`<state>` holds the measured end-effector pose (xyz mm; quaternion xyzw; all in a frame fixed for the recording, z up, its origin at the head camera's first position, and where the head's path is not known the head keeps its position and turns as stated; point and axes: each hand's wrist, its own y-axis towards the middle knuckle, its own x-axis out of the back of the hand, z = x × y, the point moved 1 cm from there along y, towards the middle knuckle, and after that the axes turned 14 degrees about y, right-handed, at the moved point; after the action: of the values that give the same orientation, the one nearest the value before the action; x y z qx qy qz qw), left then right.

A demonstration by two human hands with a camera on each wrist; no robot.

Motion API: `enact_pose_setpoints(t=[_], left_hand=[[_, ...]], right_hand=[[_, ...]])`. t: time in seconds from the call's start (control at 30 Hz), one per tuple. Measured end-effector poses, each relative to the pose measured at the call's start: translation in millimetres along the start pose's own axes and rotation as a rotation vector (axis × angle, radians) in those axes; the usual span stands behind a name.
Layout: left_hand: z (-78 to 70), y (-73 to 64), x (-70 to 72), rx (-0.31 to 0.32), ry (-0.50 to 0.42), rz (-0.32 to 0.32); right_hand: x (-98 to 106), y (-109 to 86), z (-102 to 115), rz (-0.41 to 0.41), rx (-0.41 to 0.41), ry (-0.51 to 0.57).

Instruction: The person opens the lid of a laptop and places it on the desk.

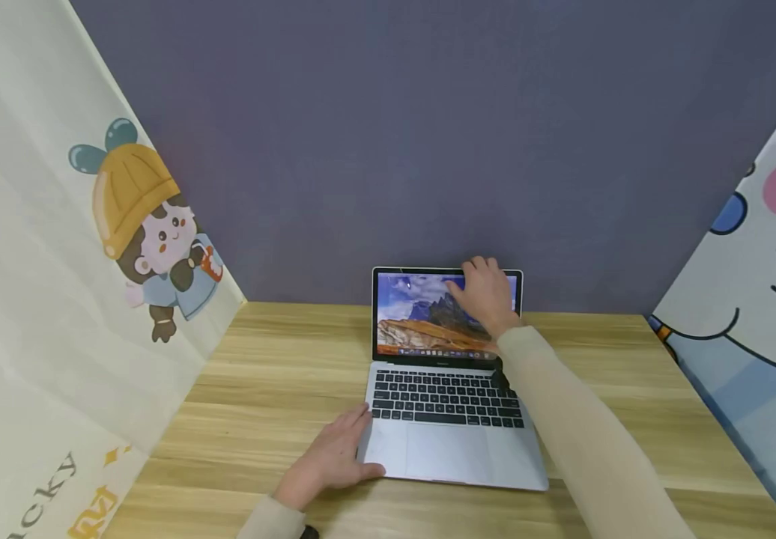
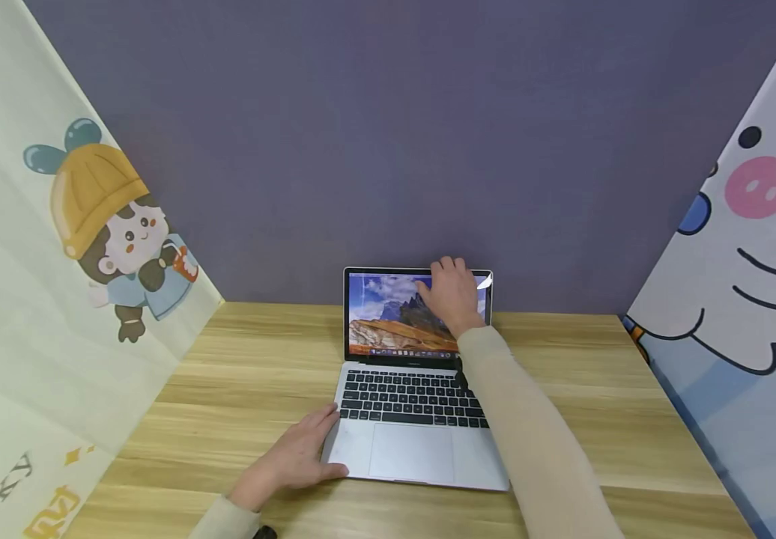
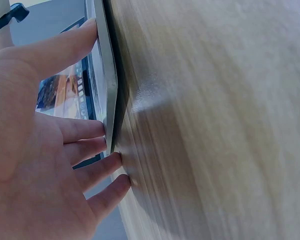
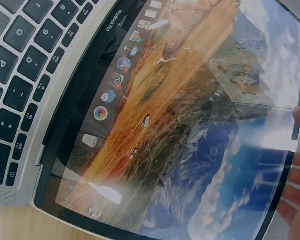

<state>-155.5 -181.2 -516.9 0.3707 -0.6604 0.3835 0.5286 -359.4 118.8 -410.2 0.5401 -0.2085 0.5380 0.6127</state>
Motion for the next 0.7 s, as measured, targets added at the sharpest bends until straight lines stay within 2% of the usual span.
enact_pose_setpoints(t=[0.37,0.5,0.7], left_hand=[[0.8,2.2,4.9,-0.007,0.017,-0.010],[-1.7,3.8,5.5,-0.015,0.009,-0.017],[-3.3,6.4,1.5,0.003,-0.002,-0.002]], right_hand=[[26.4,-13.6,-4.4,0.111,0.098,0.044],[36.9,-25.6,-7.6,0.091,0.122,0.099],[47.6,-54.1,-13.9,0.023,0.154,0.171]])
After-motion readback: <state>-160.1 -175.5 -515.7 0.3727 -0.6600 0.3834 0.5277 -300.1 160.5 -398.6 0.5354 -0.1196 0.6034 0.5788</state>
